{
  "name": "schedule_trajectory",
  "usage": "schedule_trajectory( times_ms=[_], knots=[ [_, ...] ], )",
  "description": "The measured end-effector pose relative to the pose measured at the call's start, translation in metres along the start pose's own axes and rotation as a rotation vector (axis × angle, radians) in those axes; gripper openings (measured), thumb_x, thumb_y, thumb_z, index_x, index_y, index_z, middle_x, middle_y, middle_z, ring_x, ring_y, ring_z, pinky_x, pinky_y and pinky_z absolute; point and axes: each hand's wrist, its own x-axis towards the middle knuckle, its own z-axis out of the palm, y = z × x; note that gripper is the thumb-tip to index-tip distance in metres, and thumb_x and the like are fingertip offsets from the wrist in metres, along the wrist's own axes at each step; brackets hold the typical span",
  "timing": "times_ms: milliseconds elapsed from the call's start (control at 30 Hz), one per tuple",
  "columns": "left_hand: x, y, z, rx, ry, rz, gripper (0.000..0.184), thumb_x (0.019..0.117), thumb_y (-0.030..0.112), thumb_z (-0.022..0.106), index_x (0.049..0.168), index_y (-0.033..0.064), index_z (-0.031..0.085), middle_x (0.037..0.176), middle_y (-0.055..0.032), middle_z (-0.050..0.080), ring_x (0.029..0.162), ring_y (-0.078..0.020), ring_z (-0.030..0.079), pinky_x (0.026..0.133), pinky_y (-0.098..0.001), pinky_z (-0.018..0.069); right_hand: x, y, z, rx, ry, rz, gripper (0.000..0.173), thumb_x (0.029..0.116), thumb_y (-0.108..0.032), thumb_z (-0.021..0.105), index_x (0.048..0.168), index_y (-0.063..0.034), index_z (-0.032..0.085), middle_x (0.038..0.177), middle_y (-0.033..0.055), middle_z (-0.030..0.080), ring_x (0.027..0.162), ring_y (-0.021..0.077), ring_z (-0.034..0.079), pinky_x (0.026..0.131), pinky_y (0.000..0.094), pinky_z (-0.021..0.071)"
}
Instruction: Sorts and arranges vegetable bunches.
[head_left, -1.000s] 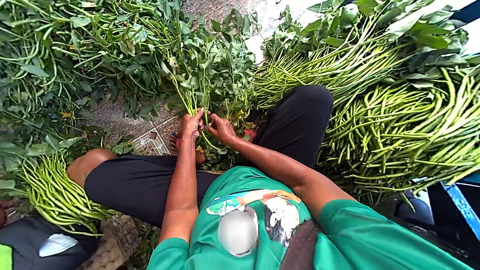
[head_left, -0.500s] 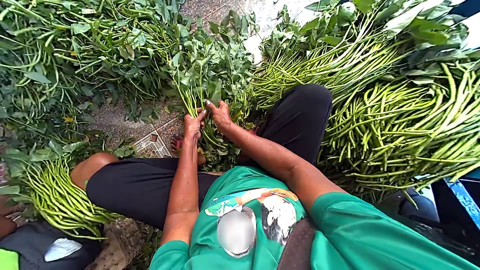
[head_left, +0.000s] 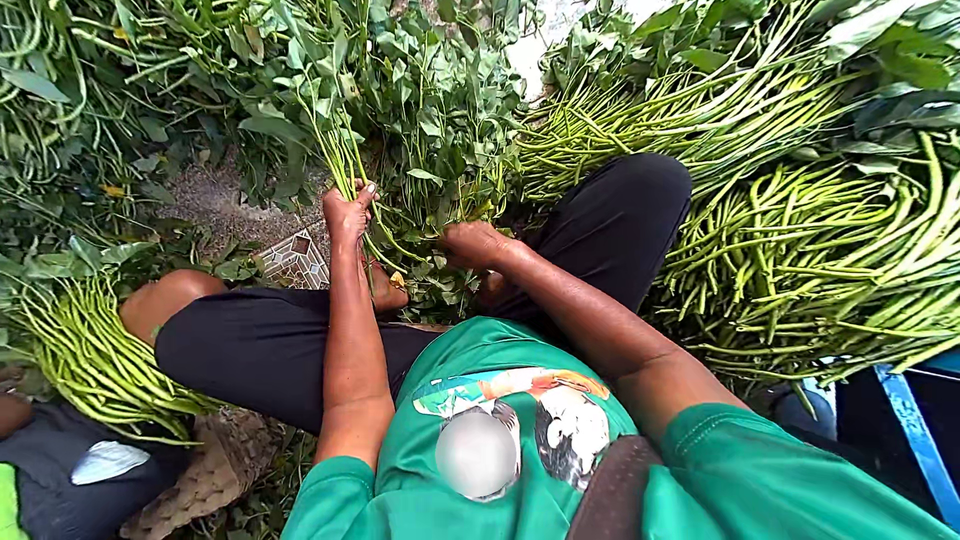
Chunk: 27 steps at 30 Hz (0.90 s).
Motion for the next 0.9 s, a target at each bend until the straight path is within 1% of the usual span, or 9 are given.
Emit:
schedule_trajectory(
  times_ms=[100,167,300,433,600,667,767,800,900],
  knots=[
    [-0.009,0.01,0.009,-0.097,-0.058,-0.003,0.018,0.0971,0.006,0.069,0.113,0.0027,0.062,0.08,-0.0014,0.071,0.046,-0.0007,0.049,0.04,-0.0153,0.0379,0.022,0.001,-0.004,0.242,0.299,-0.138,0.047,0.101,-0.036,0.066,0.14,-0.0099,0.061,0.132,0.0196,0.065,0.123,0.041,0.061,0.102,0.0638,0.0459],
    [-0.012,0.013,0.012,-0.172,-0.091,-0.007,0.014,0.0993,0.006,0.066,0.112,0.0027,0.061,0.079,-0.002,0.072,0.045,-0.0007,0.051,0.039,-0.0143,0.0393,0.036,-0.005,0.005,0.454,0.288,-0.18,0.05,0.104,-0.033,0.062,0.149,-0.0111,0.054,0.123,0.0202,0.07,0.111,0.0377,0.068,0.1,0.0603,0.0512],
    [-0.012,0.01,0.008,-0.26,-0.052,-0.014,0.009,0.1048,0.01,0.058,0.112,0.0048,0.055,0.075,-0.002,0.07,0.044,-0.0008,0.049,0.039,-0.0144,0.0375,0.048,-0.024,0.038,0.658,0.31,-0.128,0.033,0.1084,-0.027,0.052,0.113,0.0029,0.064,0.093,0.0223,0.069,0.089,0.0377,0.069,0.085,0.0585,0.0534],
    [-0.002,0.002,-0.016,-0.383,0.197,0.023,0.006,0.1052,0.009,0.056,0.109,0.0051,0.054,0.074,-0.0012,0.065,0.043,-0.0008,0.043,0.039,-0.0154,0.0338,0.02,-0.043,0.04,0.411,0.34,-0.092,0.05,0.1111,-0.041,0.041,0.102,0.002,0.064,0.082,0.0226,0.068,0.087,0.0419,0.07,0.08,0.0604,0.0527],
    [0.006,0.005,-0.053,-0.379,0.443,0.136,0.012,0.1068,0.013,0.055,0.115,0.0052,0.049,0.077,-0.0021,0.063,0.045,-0.0035,0.043,0.041,-0.018,0.0369,-0.007,-0.037,0.059,0.207,0.268,-0.21,0.047,0.1099,-0.036,0.045,0.094,0.0007,0.069,0.077,0.0203,0.069,0.082,0.041,0.071,0.075,0.0604,0.0536],
    [0.01,0.005,-0.071,-0.277,0.49,0.197,0.021,0.1074,0.016,0.055,0.122,0.0042,0.046,0.079,-0.0029,0.062,0.047,-0.0057,0.045,0.042,-0.0206,0.0389,-0.011,-0.029,0.065,0.153,0.089,-0.144,0.041,0.1091,-0.034,0.049,0.104,0.0003,0.071,0.09,0.0241,0.071,0.094,0.045,0.07,0.081,0.0648,0.0519],
    [0.006,0.008,-0.057,-0.167,0.379,0.206,0.023,0.1066,0.021,0.056,0.122,0.0039,0.053,0.077,0.0005,0.062,0.047,-0.004,0.045,0.042,-0.0202,0.0391,0.01,-0.001,0.052,0.223,-0.093,0.034,0.05,0.1014,-0.03,0.066,0.148,-0.0171,0.056,0.132,0.0297,0.062,0.119,0.0504,0.062,0.096,0.0727,0.0473],
    [0.002,0.01,-0.047,-0.148,0.296,0.157,0.023,0.1072,0.022,0.055,0.123,0.0052,0.056,0.076,0.0021,0.061,0.047,-0.0032,0.045,0.043,-0.0191,0.039,0.021,0.01,0.047,0.265,-0.018,0.089,0.059,0.097,-0.028,0.071,0.153,-0.0219,0.052,0.142,0.0292,0.056,0.121,0.0502,0.061,0.095,0.0728,0.0482],
    [-0.008,0.006,-0.018,-0.075,0.015,-0.043,0.022,0.1091,0.022,0.05,0.118,0.0079,0.064,0.079,0.0032,0.059,0.052,-0.0029,0.048,0.046,-0.017,0.0413,0.053,0.035,0.029,0.415,0.294,0.235,0.058,0.0967,-0.02,0.07,0.15,-0.0085,0.051,0.159,0.0238,0.041,0.125,0.0493,0.059,0.097,0.0709,0.0486]
  ],
)
